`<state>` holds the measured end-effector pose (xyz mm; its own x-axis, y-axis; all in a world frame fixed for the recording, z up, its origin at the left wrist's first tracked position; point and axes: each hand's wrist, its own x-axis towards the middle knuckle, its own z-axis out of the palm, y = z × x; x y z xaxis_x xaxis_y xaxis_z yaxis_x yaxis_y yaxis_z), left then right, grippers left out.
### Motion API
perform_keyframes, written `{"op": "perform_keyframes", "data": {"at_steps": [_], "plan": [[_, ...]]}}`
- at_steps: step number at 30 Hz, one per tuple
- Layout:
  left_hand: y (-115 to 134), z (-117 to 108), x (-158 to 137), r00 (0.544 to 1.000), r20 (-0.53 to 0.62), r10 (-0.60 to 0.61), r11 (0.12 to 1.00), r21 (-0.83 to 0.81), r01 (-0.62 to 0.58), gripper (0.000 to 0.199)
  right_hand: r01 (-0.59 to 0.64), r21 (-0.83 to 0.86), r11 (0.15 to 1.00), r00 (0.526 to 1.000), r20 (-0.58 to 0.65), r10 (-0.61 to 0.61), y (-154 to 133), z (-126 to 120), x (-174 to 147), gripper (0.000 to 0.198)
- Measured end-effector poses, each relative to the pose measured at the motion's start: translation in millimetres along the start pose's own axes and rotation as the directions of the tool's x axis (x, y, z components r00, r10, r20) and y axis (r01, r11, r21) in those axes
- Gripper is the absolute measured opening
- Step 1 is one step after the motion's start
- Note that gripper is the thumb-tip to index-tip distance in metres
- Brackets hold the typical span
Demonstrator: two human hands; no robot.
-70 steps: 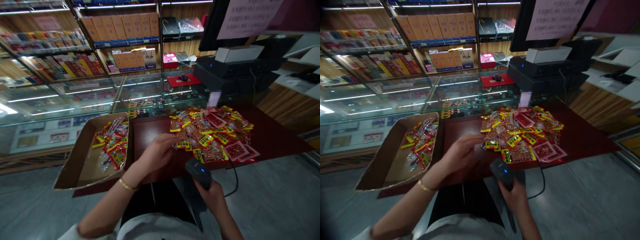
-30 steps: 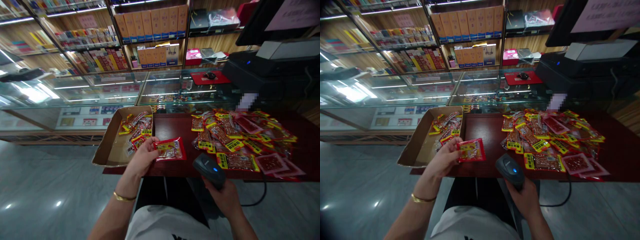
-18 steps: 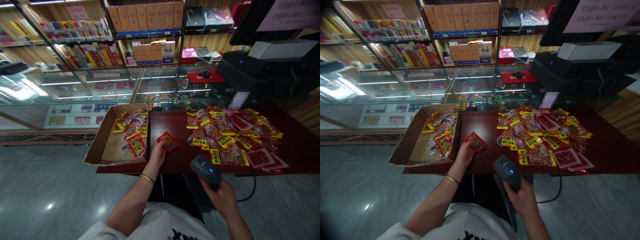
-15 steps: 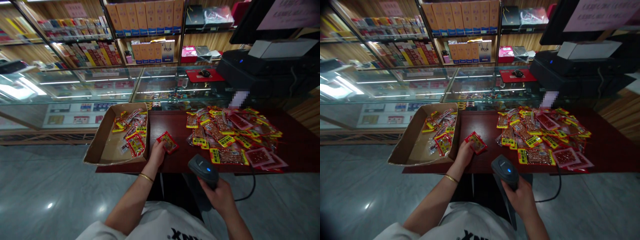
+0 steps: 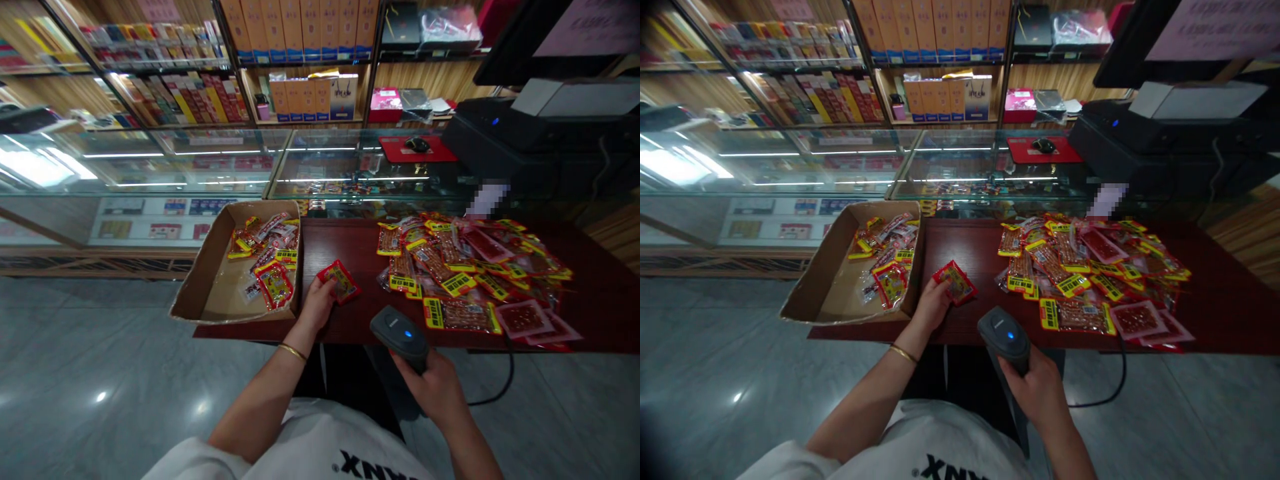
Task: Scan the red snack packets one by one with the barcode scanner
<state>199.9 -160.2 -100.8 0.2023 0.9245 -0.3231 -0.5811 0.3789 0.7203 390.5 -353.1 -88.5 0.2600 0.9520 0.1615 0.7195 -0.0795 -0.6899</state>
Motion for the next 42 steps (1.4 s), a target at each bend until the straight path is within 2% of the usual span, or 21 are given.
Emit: {"op": "perform_keyframes", "data": {"at_steps": [4,13,19,22,26,31,34,37,42], "plan": [[-2,1,2,0.999,-0.032,-0.002,1.000,0.009,0.002,0.044,-0.002,-0.019,1.000,1.000,0.009,0.002,2,-3,-2,0.038],[1,4,-1,1.000,-0.023,0.015,1.000,0.017,-0.015,0.044,-0.014,-0.029,0.999,1.000,0.003,0.014,-2,-7,3,0.037],[2,9,0,0.998,-0.057,0.006,0.997,0.074,-0.002,0.037,-0.057,0.028,0.998,0.997,-0.051,0.058,-7,-12,3,0.032],[2,29,6,0.999,-0.031,-0.026,0.990,0.138,0.030,0.034,-0.069,0.086,0.994,0.993,-0.087,0.077,-8,-17,-2,0.031],[-5,77,21,0.993,0.095,-0.070,0.975,0.215,0.048,0.034,-0.092,0.161,0.983,0.986,-0.124,0.113,-8,-24,-8,0.029],[-28,132,27,0.977,0.082,-0.199,0.956,0.236,0.175,0.031,-0.143,0.193,0.971,0.971,-0.162,0.175,-1,-32,-16,0.026],[-46,146,18,0.955,0.089,-0.283,0.938,0.235,0.255,0.033,-0.131,0.196,0.972,0.972,-0.168,0.165,6,-35,-20,0.024],[-66,155,12,0.946,0.089,-0.311,0.930,0.234,0.284,0.031,-0.128,0.190,0.973,0.967,-0.196,0.165,11,-38,-22,0.022],[-92,175,14,0.965,0.080,-0.248,0.958,0.167,0.233,0.029,-0.144,0.174,0.974,0.958,-0.223,0.182,17,-41,-25,0.022]]}}
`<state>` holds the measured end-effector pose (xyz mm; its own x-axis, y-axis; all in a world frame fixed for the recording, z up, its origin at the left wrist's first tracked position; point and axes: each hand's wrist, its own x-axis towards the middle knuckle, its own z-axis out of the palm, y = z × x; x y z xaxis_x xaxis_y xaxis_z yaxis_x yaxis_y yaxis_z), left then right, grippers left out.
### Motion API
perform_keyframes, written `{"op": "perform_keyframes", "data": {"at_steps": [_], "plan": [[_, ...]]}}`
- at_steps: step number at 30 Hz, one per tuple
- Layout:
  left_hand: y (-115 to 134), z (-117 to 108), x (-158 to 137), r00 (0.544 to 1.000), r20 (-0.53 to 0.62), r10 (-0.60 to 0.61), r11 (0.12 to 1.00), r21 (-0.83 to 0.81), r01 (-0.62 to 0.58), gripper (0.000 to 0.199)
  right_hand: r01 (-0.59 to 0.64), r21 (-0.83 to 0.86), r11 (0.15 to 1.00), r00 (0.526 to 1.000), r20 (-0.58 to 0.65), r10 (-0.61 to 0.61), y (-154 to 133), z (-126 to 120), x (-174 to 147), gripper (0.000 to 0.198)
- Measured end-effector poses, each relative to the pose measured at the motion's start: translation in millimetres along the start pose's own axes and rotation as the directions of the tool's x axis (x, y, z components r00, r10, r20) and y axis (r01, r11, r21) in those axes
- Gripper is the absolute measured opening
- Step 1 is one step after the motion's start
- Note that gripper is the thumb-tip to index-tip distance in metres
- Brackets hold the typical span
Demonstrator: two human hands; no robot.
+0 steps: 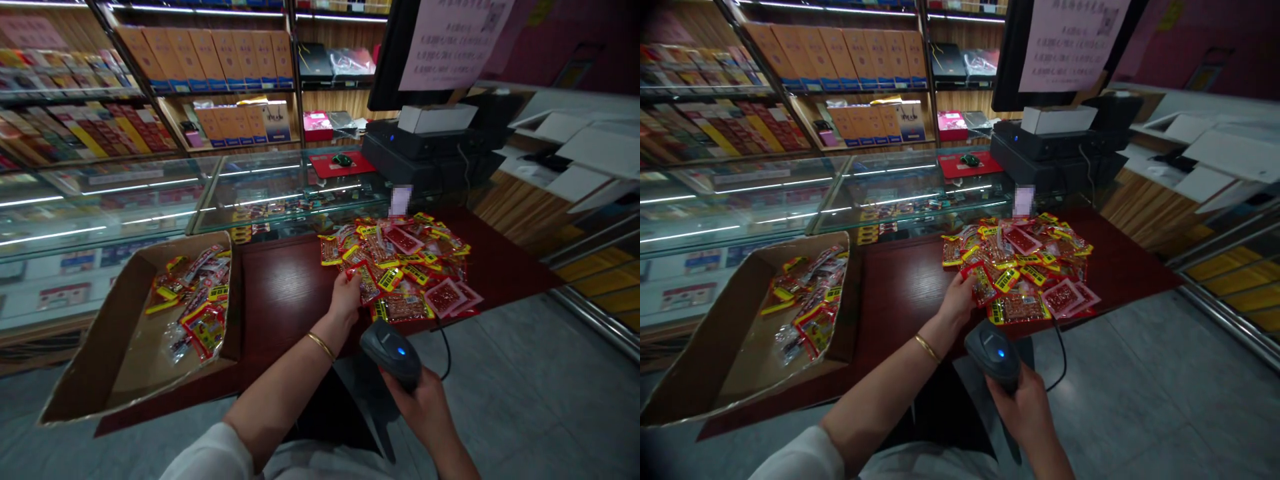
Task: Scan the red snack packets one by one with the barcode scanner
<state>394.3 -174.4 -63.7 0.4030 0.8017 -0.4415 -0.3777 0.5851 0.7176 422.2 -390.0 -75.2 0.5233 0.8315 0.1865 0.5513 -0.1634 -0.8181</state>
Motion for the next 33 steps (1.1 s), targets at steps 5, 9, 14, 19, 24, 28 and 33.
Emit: {"op": "perform_keyframes", "data": {"at_steps": [5,9,14,19,24,28,33], "plan": [[-7,23,7,0.998,-0.056,0.016,0.997,-0.068,-0.020,0.025,-0.016,-0.020,1.000,0.999,-0.031,0.015,7,-1,-1,0.022],[-6,33,6,0.998,-0.064,0.002,0.997,-0.081,-0.007,0.022,-0.063,-0.038,0.997,0.996,-0.065,0.061,14,-8,2,0.026],[4,18,-1,0.997,-0.061,-0.037,0.999,-0.037,0.035,0.028,-0.114,-0.097,0.989,0.989,-0.110,0.103,26,-21,8,0.032],[20,-18,-5,0.990,-0.094,0.102,0.994,0.047,-0.098,0.028,-0.108,-0.089,0.990,0.988,-0.122,0.097,29,-25,10,0.035],[39,-37,-5,0.980,-0.182,0.083,0.991,0.117,-0.062,0.028,-0.080,-0.050,0.996,0.992,-0.102,0.075,19,-24,8,0.032],[43,-15,-9,0.999,0.018,0.026,0.995,0.100,-0.028,0.028,-0.071,-0.041,0.997,0.992,-0.110,0.066,16,-25,4,0.029],[32,56,4,0.985,0.172,-0.022,0.992,0.128,0.000,0.046,-0.065,-0.057,0.996,0.990,-0.130,0.057,18,-29,-2,0.030]]}}
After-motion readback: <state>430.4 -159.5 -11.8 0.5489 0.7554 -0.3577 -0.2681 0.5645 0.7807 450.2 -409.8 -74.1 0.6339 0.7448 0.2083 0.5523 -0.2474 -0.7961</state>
